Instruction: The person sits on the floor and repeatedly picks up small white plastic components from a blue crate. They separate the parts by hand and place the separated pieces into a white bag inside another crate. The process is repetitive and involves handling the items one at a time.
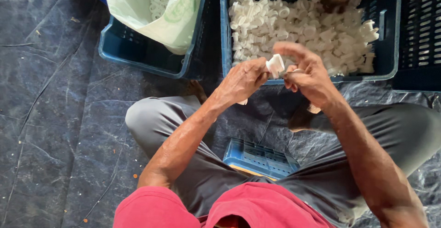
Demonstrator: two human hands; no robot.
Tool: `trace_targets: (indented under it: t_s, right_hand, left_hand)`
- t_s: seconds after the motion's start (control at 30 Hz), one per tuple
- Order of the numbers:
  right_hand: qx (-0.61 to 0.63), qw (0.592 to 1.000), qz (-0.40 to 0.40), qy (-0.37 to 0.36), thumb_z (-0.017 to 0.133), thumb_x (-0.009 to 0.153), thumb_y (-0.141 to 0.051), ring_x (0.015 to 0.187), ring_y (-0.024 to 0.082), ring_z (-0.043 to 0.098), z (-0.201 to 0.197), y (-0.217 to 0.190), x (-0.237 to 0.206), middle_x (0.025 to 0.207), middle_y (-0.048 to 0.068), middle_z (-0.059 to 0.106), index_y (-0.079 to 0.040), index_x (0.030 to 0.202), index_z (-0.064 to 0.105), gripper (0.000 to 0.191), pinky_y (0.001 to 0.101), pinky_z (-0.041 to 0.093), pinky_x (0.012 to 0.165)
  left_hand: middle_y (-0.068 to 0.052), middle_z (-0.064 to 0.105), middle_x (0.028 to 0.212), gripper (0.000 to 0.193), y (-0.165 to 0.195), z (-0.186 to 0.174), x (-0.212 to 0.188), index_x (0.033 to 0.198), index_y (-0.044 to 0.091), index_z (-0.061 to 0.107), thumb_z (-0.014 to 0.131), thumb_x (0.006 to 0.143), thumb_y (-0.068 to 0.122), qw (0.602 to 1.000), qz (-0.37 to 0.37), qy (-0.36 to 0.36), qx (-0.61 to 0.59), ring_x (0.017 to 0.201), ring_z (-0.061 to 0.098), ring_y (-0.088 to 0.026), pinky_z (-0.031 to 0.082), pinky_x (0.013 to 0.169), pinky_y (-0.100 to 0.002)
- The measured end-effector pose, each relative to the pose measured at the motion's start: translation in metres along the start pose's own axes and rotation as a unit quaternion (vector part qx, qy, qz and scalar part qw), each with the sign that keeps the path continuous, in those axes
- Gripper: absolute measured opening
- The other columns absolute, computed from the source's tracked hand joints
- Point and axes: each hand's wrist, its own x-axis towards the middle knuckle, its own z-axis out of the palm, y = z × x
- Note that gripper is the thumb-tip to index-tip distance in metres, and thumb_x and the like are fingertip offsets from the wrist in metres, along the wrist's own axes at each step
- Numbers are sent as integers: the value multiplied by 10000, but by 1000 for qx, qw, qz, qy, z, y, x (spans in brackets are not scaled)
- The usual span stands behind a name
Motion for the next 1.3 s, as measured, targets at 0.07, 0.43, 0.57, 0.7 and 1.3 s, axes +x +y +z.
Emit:
trace_targets:
  t_s: [0.07,0.43,0.57,0.7,1.3]
  right_hand:
    - [1,997,23,69,664,875,-54,598,17,581,-5,4,2,1145,-87,714,-157,1412,574,554,183,450,436]
    - [16,996,84,19,795,796,-158,558,30,588,-6,7,4,1082,-22,732,-185,1340,561,593,179,444,437]
    - [-35,990,124,59,630,1155,-368,524,105,594,-7,24,12,961,166,772,21,1208,665,395,210,393,383]
    - [-46,995,85,23,677,1055,-315,573,87,583,-8,31,14,942,208,727,63,1112,678,382,207,428,418]
    - [56,984,168,30,661,1030,-274,483,73,534,-5,16,10,831,87,722,-103,1276,638,301,221,397,371]
  left_hand:
    - [-177,612,829,180,2,1,-2,975,41,493,644,977,138,998,43,33,17,791,631,-435,473,652,-526]
    - [-177,622,845,181,6,4,-1,947,49,513,662,961,150,995,30,42,84,728,655,-423,490,607,-513]
    - [-178,621,870,189,8,6,1,946,37,524,667,967,159,993,23,31,116,725,667,-412,511,598,-497]
    - [-170,615,870,183,9,7,2,943,38,531,670,955,157,988,36,21,149,738,677,-393,526,592,-472]
    - [-160,603,860,201,9,2,-1,939,45,531,677,951,182,987,36,33,152,727,673,-386,524,591,-476]
